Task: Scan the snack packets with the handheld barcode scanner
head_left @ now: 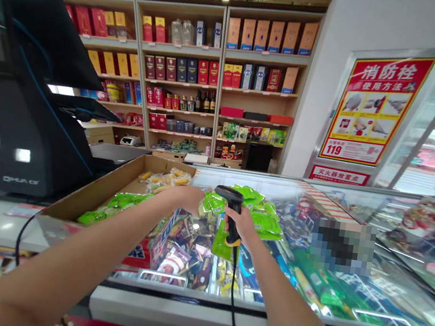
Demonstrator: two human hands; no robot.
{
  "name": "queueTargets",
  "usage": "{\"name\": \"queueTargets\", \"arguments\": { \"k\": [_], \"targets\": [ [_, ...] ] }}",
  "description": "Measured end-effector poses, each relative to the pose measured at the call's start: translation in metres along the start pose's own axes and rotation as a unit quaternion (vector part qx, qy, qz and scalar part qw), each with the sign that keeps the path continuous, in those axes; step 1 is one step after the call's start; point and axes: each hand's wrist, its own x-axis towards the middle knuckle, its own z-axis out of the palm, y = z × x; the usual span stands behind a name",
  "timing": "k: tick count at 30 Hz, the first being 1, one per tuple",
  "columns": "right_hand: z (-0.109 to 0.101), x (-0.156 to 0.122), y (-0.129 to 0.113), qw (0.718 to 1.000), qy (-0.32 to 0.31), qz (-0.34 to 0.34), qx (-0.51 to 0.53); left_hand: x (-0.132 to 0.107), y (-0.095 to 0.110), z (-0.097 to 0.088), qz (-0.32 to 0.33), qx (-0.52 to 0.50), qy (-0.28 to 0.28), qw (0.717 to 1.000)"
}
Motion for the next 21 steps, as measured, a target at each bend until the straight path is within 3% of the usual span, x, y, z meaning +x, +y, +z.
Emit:
{"name": "queueTargets", "arguments": {
  "k": [2, 4, 7, 10, 14, 18, 20, 21],
  "targets": [
    [-0.003, 0.000, -0.003, 1.000, 0.013, -0.009, 0.004, 0.001, 0.032, 0.015, -0.003, -0.009, -0.035, 0.999],
    [-0.008, 0.002, -0.005, 0.999, 0.032, -0.010, 0.009, 0.003, 0.062, 0.040, -0.015, -0.036, -0.030, 0.999],
    [-0.014, 0.004, -0.007, 0.998, 0.066, 0.005, 0.014, 0.007, 0.091, 0.079, -0.060, -0.074, 0.052, 0.994],
    [-0.015, 0.006, -0.006, 0.997, 0.082, 0.012, 0.008, 0.016, 0.099, 0.106, -0.092, -0.140, 0.120, 0.979],
    [-0.013, 0.006, -0.006, 0.998, 0.065, 0.001, 0.012, 0.031, 0.086, 0.119, -0.141, -0.328, 0.149, 0.922],
    [-0.011, 0.004, -0.006, 0.998, 0.060, -0.001, 0.013, 0.038, 0.049, 0.109, -0.166, -0.489, 0.123, 0.847],
    [-0.011, 0.003, -0.007, 0.999, 0.050, -0.003, 0.016, 0.038, 0.025, 0.103, -0.170, -0.580, 0.094, 0.791],
    [-0.010, 0.002, -0.007, 0.999, 0.041, -0.006, 0.019, 0.037, 0.014, 0.100, -0.159, -0.633, 0.108, 0.750]
  ]
}}
